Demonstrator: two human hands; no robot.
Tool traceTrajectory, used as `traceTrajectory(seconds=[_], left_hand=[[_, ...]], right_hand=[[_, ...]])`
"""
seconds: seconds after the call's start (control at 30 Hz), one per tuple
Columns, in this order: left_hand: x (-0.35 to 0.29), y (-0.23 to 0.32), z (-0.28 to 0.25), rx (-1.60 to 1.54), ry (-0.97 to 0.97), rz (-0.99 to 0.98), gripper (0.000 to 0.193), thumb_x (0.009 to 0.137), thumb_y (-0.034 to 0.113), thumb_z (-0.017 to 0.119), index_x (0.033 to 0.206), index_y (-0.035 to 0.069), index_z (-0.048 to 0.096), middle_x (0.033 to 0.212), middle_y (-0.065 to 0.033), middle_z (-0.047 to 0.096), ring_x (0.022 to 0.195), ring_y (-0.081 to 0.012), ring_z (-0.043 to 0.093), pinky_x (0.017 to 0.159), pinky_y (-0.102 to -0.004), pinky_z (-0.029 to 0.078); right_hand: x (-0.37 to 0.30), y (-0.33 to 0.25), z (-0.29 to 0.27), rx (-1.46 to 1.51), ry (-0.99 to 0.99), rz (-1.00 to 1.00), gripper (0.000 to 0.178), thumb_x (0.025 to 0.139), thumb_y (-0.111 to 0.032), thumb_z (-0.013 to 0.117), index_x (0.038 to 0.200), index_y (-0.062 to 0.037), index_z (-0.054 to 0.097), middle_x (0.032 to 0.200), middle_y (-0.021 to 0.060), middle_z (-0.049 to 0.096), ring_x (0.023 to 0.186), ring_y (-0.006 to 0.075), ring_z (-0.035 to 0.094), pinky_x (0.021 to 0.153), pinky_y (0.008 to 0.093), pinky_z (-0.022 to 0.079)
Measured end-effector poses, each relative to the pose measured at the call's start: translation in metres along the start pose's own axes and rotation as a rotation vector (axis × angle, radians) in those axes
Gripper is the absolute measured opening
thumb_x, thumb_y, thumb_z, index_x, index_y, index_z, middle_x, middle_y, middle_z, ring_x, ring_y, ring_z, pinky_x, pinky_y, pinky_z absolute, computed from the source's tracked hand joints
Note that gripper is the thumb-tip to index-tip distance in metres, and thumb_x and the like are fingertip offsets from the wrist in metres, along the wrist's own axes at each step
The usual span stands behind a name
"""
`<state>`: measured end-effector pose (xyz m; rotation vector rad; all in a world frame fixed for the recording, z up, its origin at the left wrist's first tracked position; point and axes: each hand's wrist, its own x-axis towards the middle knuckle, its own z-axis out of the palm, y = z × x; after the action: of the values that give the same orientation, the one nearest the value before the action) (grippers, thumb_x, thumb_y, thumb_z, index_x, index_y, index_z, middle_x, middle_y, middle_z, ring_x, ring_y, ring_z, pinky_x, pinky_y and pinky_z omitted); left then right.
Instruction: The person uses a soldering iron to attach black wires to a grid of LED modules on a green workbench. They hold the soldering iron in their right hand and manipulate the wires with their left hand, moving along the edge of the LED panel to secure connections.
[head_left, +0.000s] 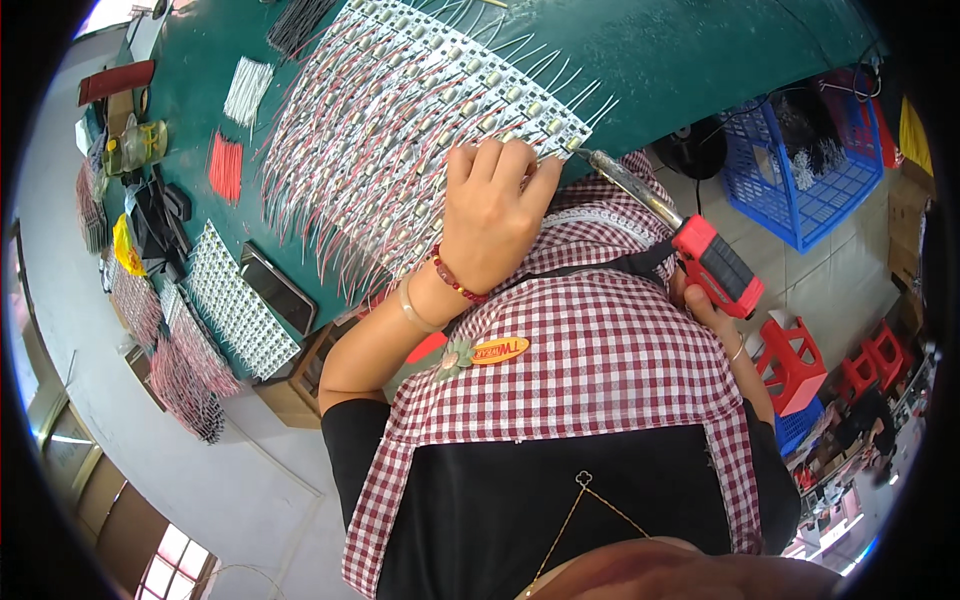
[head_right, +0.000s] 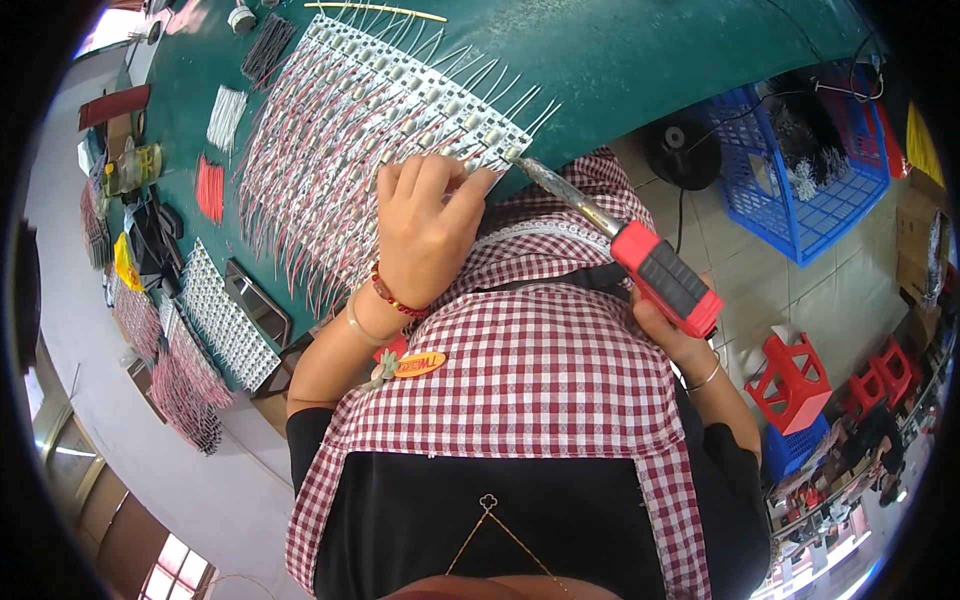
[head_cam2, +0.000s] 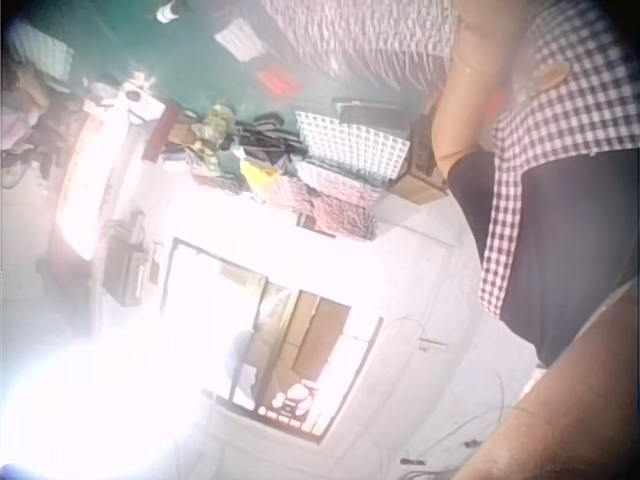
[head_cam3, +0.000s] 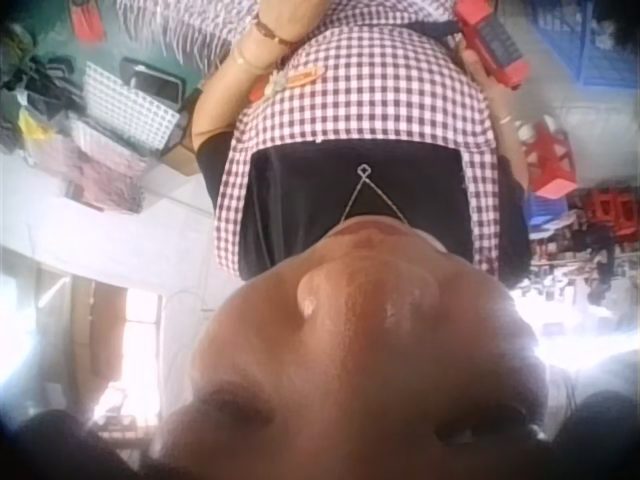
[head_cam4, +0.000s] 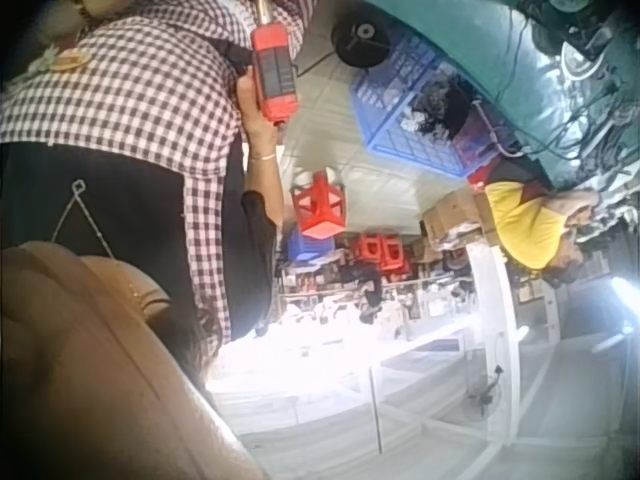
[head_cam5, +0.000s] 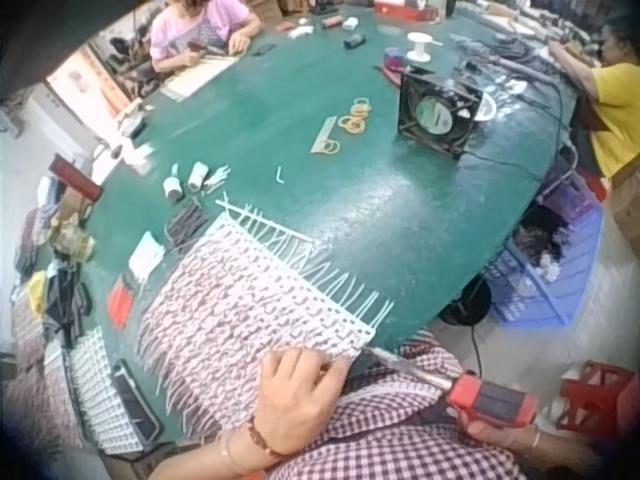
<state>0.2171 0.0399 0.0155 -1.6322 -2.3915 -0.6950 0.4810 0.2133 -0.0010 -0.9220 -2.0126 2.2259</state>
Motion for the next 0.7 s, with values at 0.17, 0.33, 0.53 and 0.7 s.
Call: traceTrajectory(seconds=[0.17, 0.33, 0.53, 0.7], left_hand=[[-0.002, -0.001, 0.001, -0.002, 0.004, -0.008, 0.022, 0.071, 0.005, 0.067, 0.091, 0.013, 0.067, 0.076, -0.0003, 0.049, 0.072, -0.0169, 0.051, 0.069, -0.0333, 0.035], [-0.003, -0.002, 0.002, -0.011, 0.004, -0.008, 0.023, 0.07, 0.005, 0.067, 0.092, 0.013, 0.068, 0.077, -0.0003, 0.049, 0.072, -0.0164, 0.052, 0.071, -0.0329, 0.035], [-0.002, -0.002, 0.005, -0.018, 0.011, 0.003, 0.024, 0.07, 0.004, 0.067, 0.093, 0.012, 0.068, 0.078, -0.0004, 0.05, 0.074, -0.0163, 0.054, 0.073, -0.0328, 0.035], [-0.001, -0.002, 0.003, -0.011, -0.004, -0.004, 0.024, 0.07, 0.004, 0.067, 0.093, 0.013, 0.068, 0.078, -0.0002, 0.05, 0.074, -0.0163, 0.054, 0.072, -0.0332, 0.035]], right_hand=[[0.001, 0.001, 0.0, -0.045, 0.031, -0.008, 0.025, 0.079, -0.025, 0.074, 0.085, -0.0028, 0.064, 0.074, 0.0003, 0.062, 0.065, 0.0094, 0.057, 0.061, 0.024, 0.046], [0.006, -0.002, 0.002, 0.019, 0.007, 0.009, 0.027, 0.078, -0.027, 0.074, 0.084, -0.0028, 0.063, 0.075, 0.0006, 0.061, 0.066, 0.0102, 0.057, 0.061, 0.0243, 0.045], [0.008, 0.006, 0.0, -0.104, -0.005, 0.03, 0.029, 0.078, -0.028, 0.072, 0.084, -0.0015, 0.063, 0.08, 0.0037, 0.06, 0.07, 0.014, 0.058, 0.061, 0.028, 0.046], [0.008, 0.018, -0.004, -0.067, -0.02, 0.003, 0.029, 0.077, -0.028, 0.071, 0.083, -0.0016, 0.063, 0.077, 0.0049, 0.061, 0.068, 0.0159, 0.059, 0.061, 0.0287, 0.046]])
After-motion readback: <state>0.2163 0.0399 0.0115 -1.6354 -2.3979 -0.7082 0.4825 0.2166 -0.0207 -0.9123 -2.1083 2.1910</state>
